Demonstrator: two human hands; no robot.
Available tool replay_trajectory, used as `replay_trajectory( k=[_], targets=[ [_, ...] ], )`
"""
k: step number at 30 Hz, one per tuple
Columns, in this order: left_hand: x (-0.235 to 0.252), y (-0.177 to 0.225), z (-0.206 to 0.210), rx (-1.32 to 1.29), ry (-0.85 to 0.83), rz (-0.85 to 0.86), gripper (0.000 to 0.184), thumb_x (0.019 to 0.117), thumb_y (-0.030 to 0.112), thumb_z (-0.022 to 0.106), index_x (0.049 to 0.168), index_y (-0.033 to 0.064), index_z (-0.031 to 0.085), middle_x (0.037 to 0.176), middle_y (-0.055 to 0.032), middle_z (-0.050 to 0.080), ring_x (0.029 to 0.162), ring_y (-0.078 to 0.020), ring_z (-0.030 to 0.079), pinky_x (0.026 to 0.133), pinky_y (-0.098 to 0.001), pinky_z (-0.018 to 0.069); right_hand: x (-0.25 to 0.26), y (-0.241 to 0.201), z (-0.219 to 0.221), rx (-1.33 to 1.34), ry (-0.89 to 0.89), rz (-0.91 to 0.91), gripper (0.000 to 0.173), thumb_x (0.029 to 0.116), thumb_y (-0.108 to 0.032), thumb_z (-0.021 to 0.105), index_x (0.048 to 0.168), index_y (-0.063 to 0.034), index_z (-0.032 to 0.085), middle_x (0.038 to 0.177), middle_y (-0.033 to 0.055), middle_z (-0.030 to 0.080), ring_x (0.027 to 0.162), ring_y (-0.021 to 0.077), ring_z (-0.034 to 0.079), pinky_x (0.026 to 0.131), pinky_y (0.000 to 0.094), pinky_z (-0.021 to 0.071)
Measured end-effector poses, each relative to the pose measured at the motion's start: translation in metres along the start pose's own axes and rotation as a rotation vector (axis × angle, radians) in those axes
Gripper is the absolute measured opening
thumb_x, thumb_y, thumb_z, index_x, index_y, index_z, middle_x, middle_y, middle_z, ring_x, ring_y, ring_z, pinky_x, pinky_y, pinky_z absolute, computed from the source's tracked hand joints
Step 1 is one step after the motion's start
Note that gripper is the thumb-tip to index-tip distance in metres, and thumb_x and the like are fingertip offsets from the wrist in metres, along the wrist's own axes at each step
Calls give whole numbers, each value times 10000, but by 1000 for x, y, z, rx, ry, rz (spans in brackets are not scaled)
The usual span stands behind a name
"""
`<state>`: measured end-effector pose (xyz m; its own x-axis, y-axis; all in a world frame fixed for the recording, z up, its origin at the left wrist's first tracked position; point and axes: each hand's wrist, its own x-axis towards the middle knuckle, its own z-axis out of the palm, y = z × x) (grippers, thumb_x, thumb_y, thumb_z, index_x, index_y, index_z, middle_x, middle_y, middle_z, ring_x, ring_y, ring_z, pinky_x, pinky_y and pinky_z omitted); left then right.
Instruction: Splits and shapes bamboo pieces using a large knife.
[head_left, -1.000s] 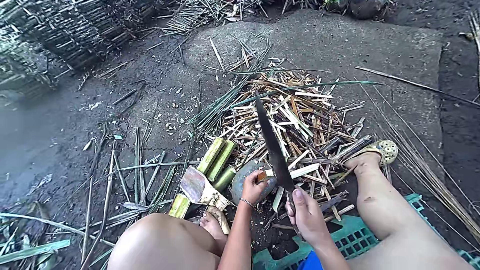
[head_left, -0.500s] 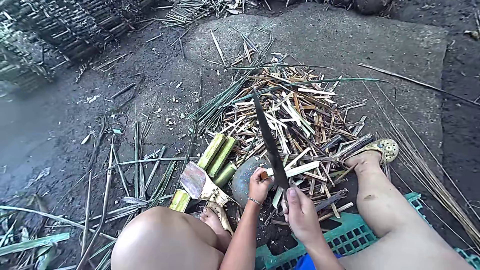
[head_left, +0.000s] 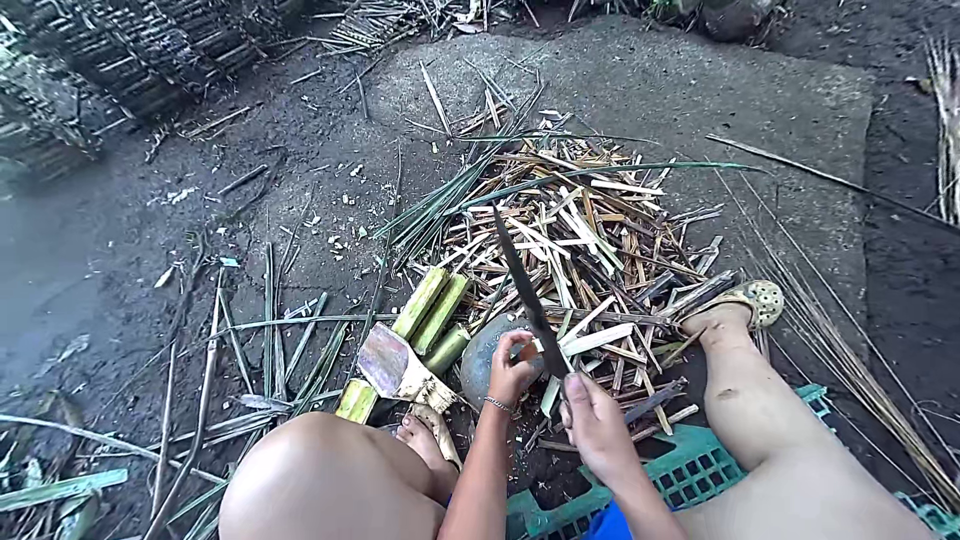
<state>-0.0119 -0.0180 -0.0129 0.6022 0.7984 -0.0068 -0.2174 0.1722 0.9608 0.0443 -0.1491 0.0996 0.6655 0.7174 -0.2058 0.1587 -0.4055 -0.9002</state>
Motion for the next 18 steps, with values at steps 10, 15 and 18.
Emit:
replay_trajectory(
  k=[10, 15, 18],
  targets=[
    [23, 30, -29, -297, 675, -72, 611, 816, -57, 397, 1423, 12, 364, 1269, -139, 525, 1131, -197, 539, 986, -405, 441, 21, 23, 5, -56, -36, 148, 578, 1111, -425, 295, 1037, 30, 643, 646, 53, 505, 544, 185, 510, 566, 425, 486],
    [25, 40, -29, -257, 678, -67, 644, 832, -72, 393, 1470, -10, 336, 1352, -170, 489, 1163, -212, 522, 973, -407, 444, 39, 7, -8, -3, -64, 173, 525, 1117, -405, 312, 1031, -2, 637, 636, 25, 483, 517, 152, 489, 533, 366, 471],
    [25, 43, -30, -280, 762, -65, 598, 872, -59, 381, 1465, 5, 348, 1311, -152, 498, 1120, -206, 535, 944, -394, 458, 15, -23, -28, 127, 109, -119, 476, 1093, -450, 288, 865, -133, 561, 577, -136, 451, 451, -29, 443, 441, 176, 438]
  ],
)
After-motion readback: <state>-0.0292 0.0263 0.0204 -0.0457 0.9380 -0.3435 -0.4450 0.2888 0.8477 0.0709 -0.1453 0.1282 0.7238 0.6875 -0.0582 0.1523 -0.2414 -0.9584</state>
